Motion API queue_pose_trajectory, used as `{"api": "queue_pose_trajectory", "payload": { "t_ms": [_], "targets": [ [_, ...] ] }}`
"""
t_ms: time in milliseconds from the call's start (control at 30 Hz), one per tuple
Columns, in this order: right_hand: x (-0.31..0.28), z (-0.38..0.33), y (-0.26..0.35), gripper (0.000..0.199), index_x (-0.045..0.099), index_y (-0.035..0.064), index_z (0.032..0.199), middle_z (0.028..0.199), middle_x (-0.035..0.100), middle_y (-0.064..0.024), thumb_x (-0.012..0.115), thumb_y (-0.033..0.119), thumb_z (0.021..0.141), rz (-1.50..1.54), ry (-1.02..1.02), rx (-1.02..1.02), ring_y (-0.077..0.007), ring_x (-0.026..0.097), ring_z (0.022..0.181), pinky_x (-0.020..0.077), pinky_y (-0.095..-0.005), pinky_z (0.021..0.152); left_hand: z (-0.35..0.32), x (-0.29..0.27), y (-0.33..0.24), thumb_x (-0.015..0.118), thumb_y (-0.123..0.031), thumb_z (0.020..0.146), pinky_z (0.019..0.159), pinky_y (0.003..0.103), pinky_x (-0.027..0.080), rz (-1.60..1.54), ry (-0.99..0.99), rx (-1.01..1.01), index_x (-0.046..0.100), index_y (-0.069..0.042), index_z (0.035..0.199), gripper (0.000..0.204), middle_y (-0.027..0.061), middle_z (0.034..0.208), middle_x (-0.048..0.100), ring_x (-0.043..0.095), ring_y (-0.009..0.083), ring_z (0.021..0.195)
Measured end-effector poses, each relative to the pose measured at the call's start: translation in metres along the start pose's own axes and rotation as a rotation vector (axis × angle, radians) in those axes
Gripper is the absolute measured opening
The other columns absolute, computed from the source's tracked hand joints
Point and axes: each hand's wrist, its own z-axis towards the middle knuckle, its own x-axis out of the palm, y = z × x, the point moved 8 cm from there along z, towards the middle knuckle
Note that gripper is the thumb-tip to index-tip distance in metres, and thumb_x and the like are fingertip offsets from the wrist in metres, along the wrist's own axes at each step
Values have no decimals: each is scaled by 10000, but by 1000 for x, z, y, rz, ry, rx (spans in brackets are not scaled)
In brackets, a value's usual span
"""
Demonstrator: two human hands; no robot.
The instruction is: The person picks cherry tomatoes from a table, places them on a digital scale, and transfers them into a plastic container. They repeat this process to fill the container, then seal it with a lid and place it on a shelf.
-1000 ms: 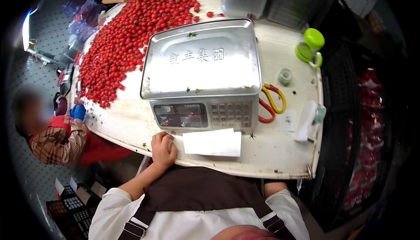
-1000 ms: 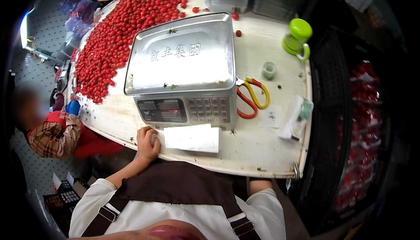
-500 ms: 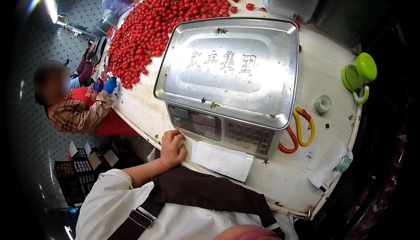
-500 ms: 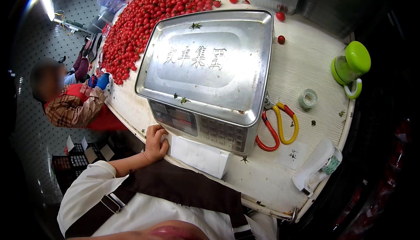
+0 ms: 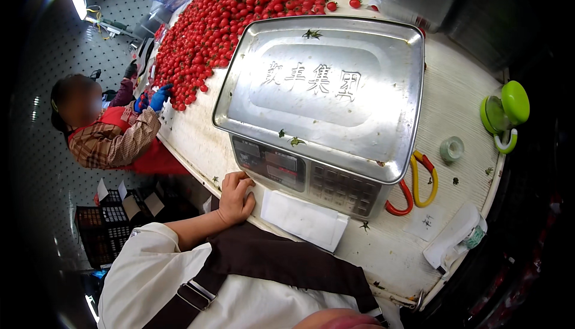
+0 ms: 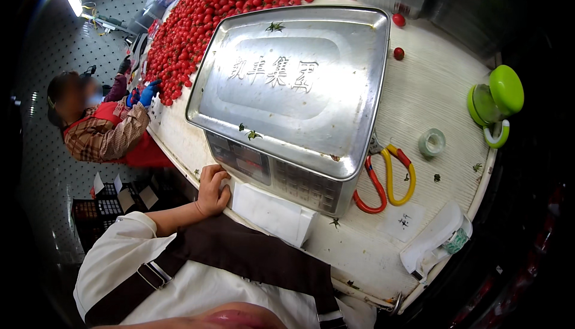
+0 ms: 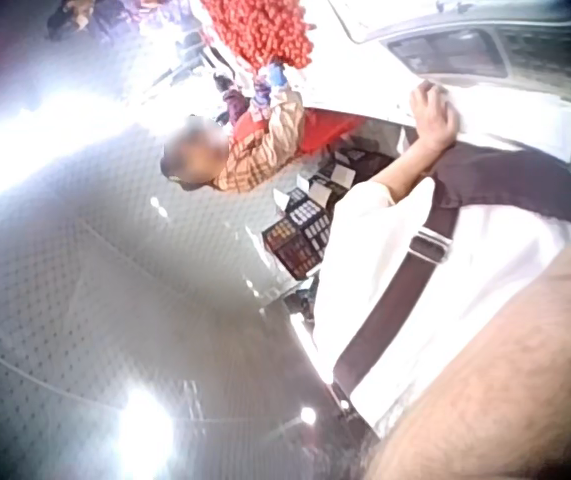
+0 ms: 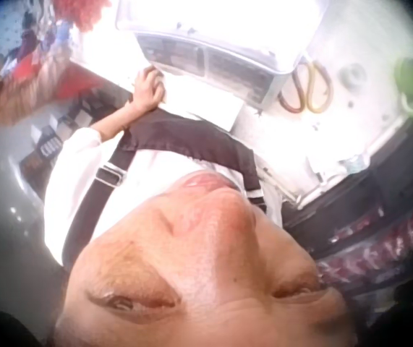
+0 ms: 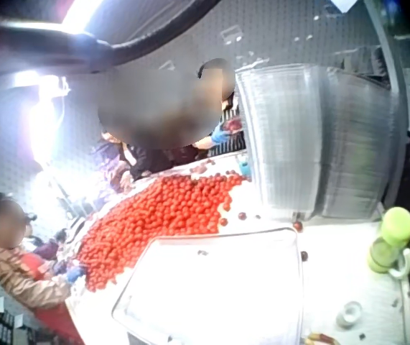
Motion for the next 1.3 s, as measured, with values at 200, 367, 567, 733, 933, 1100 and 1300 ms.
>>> {"api": "queue_pose_trajectory", "payload": {
  "t_ms": [200, 367, 567, 733, 933, 1100, 1300],
  "targets": [
    [-1, 1, 0, 249, 657, -2, 1062, 948, 675, -115, 635, 219, 948, -10, 17, 10, -243, 664, 799, 537, -377, 738, 1, 0, 0, 607, -62, 722, 909, 452, 407, -1, 7, -1, 599, -23, 1047, 327, 183, 1098, 537, 511, 367, 1025],
    [1, 3, 1, 256, 655, -3, 1068, 953, 674, -112, 634, 223, 950, 1, 29, 1, -243, 662, 804, 538, -377, 742, -1, 1, 2, 606, -65, 721, 911, 452, 406, -1, 14, -15, 601, -30, 1039, 320, 182, 1105, 532, 507, 367, 1032],
    [-5, 1, -2, 263, 653, -4, 1075, 959, 672, -108, 632, 228, 953, -10, 32, 4, -242, 661, 811, 538, -378, 746, 0, 1, 2, 605, -68, 718, 906, 448, 406, 4, 15, -24, 602, -37, 1032, 315, 180, 1107, 528, 505, 365, 1033],
    [-4, 0, -3, 269, 652, -5, 1081, 964, 671, -105, 631, 232, 955, -17, 31, 9, -241, 659, 816, 538, -379, 750, 1, 0, 1, 600, -64, 712, 908, 448, 405, -3, 13, -15, 599, -34, 1029, 319, 181, 1110, 528, 503, 367, 1030],
    [0, -1, 0, 277, 650, -7, 1088, 970, 670, -101, 630, 237, 958, -15, 44, 3, -240, 657, 823, 539, -380, 754, 0, 1, 1, 599, -66, 712, 916, 453, 403, -9, 20, -22, 597, -30, 1038, 328, 185, 1110, 531, 504, 370, 1034],
    [1, 0, 0, 283, 648, -8, 1094, 975, 669, -98, 629, 241, 960, -25, 47, 10, -239, 656, 828, 539, -381, 758, 0, 1, 2, 603, -71, 718, 919, 453, 403, -4, 27, -28, 599, -29, 1047, 332, 189, 1112, 530, 504, 371, 1039],
    [3, -1, 5, 291, 646, -10, 1101, 981, 668, -94, 628, 246, 963, -25, 47, 8, -238, 654, 834, 539, -382, 762, -1, 1, 3, 607, -74, 719, 919, 452, 403, -2, 26, -31, 598, -33, 1044, 328, 185, 1112, 529, 502, 368, 1042]
  ]
}}
